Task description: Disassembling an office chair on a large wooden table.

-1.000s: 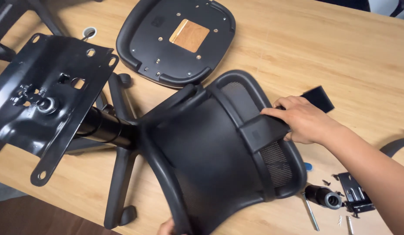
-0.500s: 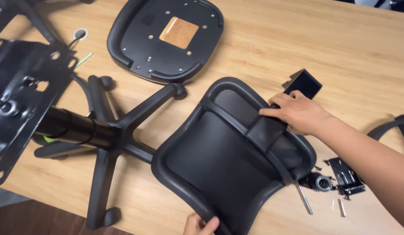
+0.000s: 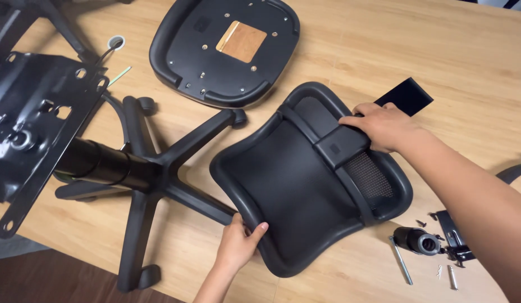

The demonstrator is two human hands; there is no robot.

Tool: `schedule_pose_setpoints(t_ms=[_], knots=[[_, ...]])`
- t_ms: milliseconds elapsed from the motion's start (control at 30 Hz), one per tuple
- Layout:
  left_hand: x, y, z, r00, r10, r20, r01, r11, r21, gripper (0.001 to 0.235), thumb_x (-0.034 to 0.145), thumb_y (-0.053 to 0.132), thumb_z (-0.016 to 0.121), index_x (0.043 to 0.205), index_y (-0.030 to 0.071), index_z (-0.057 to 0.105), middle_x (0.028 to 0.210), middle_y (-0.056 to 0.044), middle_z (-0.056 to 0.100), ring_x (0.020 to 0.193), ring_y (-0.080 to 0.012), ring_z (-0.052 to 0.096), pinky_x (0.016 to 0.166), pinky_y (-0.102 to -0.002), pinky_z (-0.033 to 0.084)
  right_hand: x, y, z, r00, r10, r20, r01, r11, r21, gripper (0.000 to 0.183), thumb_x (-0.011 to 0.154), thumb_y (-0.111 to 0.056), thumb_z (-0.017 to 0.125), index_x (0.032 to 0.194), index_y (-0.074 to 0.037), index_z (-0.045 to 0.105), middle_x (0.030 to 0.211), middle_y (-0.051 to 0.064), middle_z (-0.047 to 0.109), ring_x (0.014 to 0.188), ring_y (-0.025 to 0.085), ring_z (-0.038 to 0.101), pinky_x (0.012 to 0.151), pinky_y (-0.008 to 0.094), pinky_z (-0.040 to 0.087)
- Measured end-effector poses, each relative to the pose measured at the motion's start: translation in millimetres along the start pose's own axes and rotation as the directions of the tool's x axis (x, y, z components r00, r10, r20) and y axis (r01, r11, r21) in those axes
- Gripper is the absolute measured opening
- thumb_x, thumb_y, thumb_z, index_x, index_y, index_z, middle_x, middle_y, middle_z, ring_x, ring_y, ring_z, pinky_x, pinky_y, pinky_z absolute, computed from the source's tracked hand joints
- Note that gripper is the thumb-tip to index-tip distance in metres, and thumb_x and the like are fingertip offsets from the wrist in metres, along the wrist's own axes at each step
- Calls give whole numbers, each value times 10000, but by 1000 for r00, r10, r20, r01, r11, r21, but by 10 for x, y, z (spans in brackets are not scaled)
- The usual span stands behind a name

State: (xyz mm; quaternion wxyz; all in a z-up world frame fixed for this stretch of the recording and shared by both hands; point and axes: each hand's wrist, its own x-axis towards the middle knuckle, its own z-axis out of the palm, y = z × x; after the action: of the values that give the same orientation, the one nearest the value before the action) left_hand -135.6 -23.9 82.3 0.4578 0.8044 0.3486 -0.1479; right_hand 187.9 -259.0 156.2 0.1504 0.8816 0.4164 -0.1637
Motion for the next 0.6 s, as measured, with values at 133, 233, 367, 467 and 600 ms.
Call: schedule_pose_setpoints(t_ms=[133, 233, 367, 467, 600], knots=[[-23, 87, -106, 997, -49, 65, 47, 999, 28, 464, 851, 403, 787, 1021, -3, 642, 662, -125, 706, 601, -275, 741, 578, -342, 568, 25, 3, 44, 998, 43, 46, -43, 999, -4, 833, 771, -160, 807, 1472, -426, 444, 1474, 6, 495, 1378, 177, 494, 994, 421, 487], [17, 238, -112, 993, 98, -72, -62, 918, 393, 486, 783, 501, 847, 965, 79, 689, 765, -82, 753, 746, -296, 738, 684, -412, 564, -68, 26, 16, 1000, 15, -19, -14, 1000, 11, 824, 775, -142, 791, 1474, -423, 458, 1471, 31, 497, 1353, 205, 510, 1018, 431, 478], [61, 1006, -70, 902, 422, -93, -308, 778, 547, 445, 876, 434, 757, 1048, 50, 612, 902, -171, 708, 874, -378, 695, 762, -483, 565, -164, 127, 350, 955, 98, -279, 16, 925, 380, 758, 651, -69, 821, 1355, -239, 597, 1424, 110, 518, 1257, 324, 524, 1002, 417, 487], [417, 1570, 232, 599, 797, -85, -703, 573, 421, 532, 824, 388, 793, 1129, -3, 599, 1110, -200, 656, 1066, -396, 621, 912, -485, 502, -215, 95, 769, 729, 440, -524, 10, 759, 651, 404, 777, -139, 800, 1165, -62, 719, 1136, 166, 685, 1040, 292, 651, 894, 382, 542], [927, 2196, 760, 475, 879, -27, -817, 452, 358, 906, 668, 476, 876, 1296, -77, 529, 1256, -224, 592, 1163, -390, 555, 996, -479, 450, -164, -119, 1135, 499, 844, -195, -19, 236, 972, 203, 945, -243, 742, 984, -45, 726, 763, 56, 718, 709, 140, 718, 683, 294, 558]])
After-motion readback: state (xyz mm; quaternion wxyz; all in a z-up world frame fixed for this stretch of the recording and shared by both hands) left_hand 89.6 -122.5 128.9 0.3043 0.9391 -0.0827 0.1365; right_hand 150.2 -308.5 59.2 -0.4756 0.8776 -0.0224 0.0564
